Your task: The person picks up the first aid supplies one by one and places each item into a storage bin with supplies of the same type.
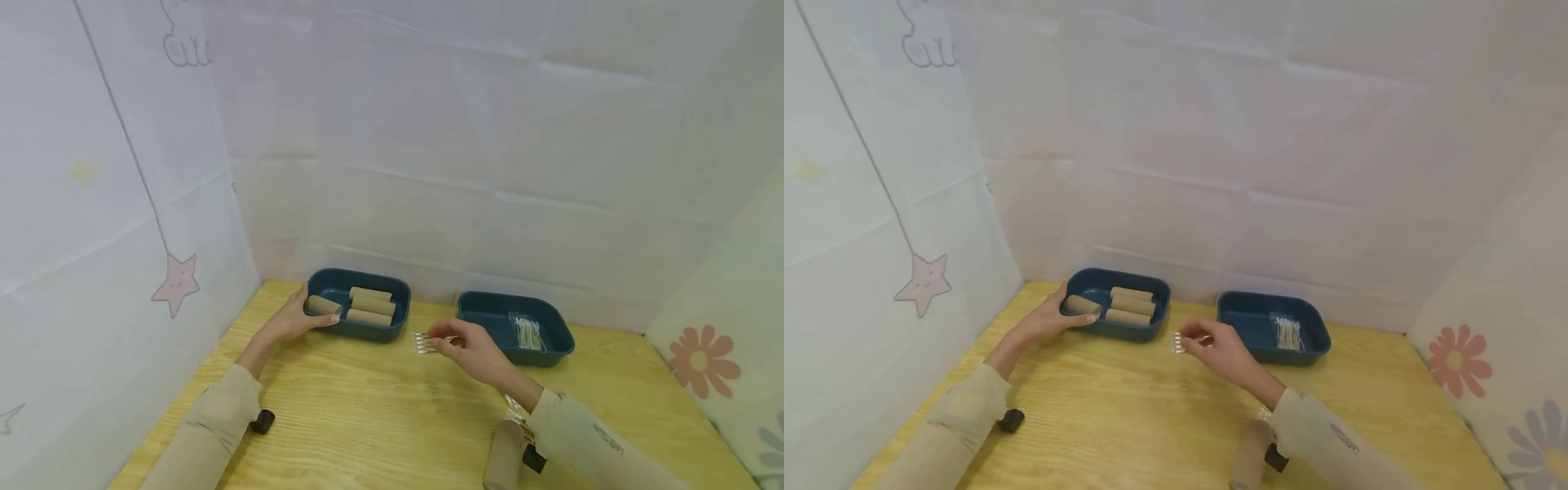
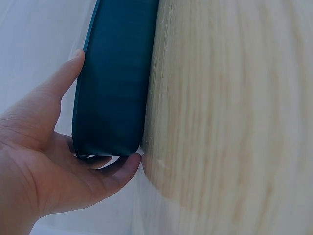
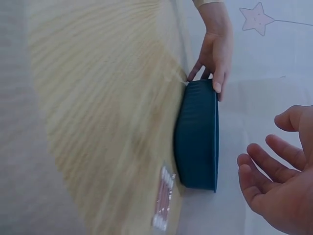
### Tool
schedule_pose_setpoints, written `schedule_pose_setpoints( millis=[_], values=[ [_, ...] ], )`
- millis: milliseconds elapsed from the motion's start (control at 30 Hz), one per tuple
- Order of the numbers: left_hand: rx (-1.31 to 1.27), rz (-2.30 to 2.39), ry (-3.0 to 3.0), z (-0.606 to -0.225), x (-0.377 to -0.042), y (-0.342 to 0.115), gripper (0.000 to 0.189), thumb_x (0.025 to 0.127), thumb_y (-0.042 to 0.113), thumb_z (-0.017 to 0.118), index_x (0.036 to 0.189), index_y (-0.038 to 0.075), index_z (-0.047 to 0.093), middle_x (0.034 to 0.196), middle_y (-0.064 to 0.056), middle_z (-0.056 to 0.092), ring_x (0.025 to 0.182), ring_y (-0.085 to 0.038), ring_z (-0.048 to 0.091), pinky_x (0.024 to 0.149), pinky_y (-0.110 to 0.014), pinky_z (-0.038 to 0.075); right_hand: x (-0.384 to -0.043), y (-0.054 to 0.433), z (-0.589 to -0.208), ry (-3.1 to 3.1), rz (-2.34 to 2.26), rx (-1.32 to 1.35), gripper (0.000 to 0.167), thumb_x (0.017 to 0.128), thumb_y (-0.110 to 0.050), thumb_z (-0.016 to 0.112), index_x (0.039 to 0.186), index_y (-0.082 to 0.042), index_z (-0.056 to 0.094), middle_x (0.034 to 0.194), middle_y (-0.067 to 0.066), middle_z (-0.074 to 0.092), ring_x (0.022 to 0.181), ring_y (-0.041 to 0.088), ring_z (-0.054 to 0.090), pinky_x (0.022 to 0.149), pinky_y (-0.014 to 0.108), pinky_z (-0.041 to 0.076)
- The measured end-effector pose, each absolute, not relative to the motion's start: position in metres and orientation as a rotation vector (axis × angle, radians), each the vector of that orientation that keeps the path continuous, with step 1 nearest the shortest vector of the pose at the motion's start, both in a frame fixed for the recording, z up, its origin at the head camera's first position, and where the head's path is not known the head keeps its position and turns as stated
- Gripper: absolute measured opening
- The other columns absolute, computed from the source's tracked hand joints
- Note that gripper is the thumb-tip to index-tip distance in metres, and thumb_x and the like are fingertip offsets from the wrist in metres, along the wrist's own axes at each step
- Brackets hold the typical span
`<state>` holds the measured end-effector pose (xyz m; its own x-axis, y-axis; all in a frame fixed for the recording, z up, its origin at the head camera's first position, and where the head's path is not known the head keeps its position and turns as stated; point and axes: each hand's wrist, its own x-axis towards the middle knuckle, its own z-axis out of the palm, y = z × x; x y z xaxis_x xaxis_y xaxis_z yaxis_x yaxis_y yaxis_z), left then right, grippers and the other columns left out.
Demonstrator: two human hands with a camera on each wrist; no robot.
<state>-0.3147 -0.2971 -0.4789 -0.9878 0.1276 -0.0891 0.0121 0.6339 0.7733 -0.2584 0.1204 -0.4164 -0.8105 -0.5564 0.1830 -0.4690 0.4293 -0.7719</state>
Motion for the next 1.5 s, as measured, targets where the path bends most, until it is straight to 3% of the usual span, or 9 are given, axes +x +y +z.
schedule_pose_setpoints(
  millis=[633,800,933,1100,1200,1300,1400,1500],
  values=[
    [0.123,1.217,2.758,-0.475,-0.316,-0.303,0.132,0.083,0.071,0.071,0.159,0.018,-0.023,0.166,-0.025,-0.007,0.150,-0.049,-0.001,0.113,-0.070,0.015,-0.214,0.174,-0.443,2.491,-1.318,-0.941,0.019,0.103,-0.027,0.065,0.121,-0.021,0.070,0.117,-0.006,0.068,0.107,0.017,0.064,0.092,0.037,0.053],
    [0.130,1.202,2.773,-0.469,-0.320,-0.309,0.132,0.083,0.072,0.070,0.159,0.019,-0.024,0.166,-0.024,-0.008,0.150,-0.048,-0.001,0.113,-0.070,0.014,-0.209,0.193,-0.440,2.456,-1.279,-0.965,0.019,0.105,-0.026,0.062,0.122,-0.022,0.069,0.120,0.001,0.067,0.107,0.025,0.065,0.091,0.040,0.053],
    [0.139,1.208,2.769,-0.466,-0.321,-0.308,0.131,0.084,0.070,0.071,0.159,0.020,-0.024,0.166,-0.023,-0.009,0.150,-0.048,-0.002,0.113,-0.070,0.014,-0.204,0.212,-0.442,2.422,-1.256,-1.033,0.020,0.105,-0.015,0.061,0.123,-0.021,0.069,0.124,0.009,0.066,0.111,0.028,0.063,0.090,0.040,0.054],
    [0.168,1.208,2.748,-0.470,-0.320,-0.303,0.131,0.084,0.070,0.071,0.159,0.019,-0.023,0.166,-0.023,-0.008,0.150,-0.048,-0.002,0.113,-0.070,0.014,-0.192,0.236,-0.449,2.389,-1.222,-1.084,0.043,0.100,0.009,0.055,0.130,-0.020,0.066,0.131,0.011,0.063,0.121,0.022,0.059,0.092,0.046,0.053],
    [0.163,1.211,2.729,-0.473,-0.320,-0.300,0.131,0.083,0.071,0.071,0.159,0.019,-0.023,0.167,-0.023,-0.009,0.150,-0.048,-0.003,0.113,-0.070,0.013,-0.185,0.247,-0.454,2.369,-1.162,-1.140,0.069,0.087,0.026,0.049,0.138,-0.020,0.061,0.139,0.011,0.059,0.128,0.022,0.055,0.095,0.049,0.051],
    [0.149,1.211,2.717,-0.475,-0.320,-0.301,0.133,0.083,0.072,0.071,0.159,0.019,-0.024,0.166,-0.023,-0.011,0.150,-0.048,-0.004,0.112,-0.071,0.012,-0.182,0.252,-0.457,2.348,-1.104,-1.251,0.088,0.074,0.034,0.045,0.144,-0.018,0.057,0.144,0.013,0.053,0.133,0.026,0.050,0.098,0.043,0.050],
    [0.141,1.221,2.705,-0.475,-0.321,-0.301,0.133,0.082,0.072,0.070,0.158,0.019,-0.025,0.166,-0.023,-0.012,0.149,-0.049,-0.004,0.112,-0.071,0.012,-0.179,0.253,-0.458,2.337,-1.082,-1.355,0.093,0.070,0.037,0.044,0.146,-0.014,0.054,0.146,0.019,0.049,0.134,0.032,0.048,0.094,0.037,0.051],
    [0.137,1.217,2.709,-0.475,-0.321,-0.300,0.132,0.082,0.072,0.070,0.159,0.021,-0.024,0.166,-0.023,-0.011,0.150,-0.049,-0.004,0.112,-0.071,0.013,-0.177,0.254,-0.461,2.357,-1.064,-1.394,0.088,0.075,0.038,0.046,0.147,-0.013,0.053,0.147,0.020,0.047,0.134,0.035,0.048,0.095,0.035,0.051]
  ],
)
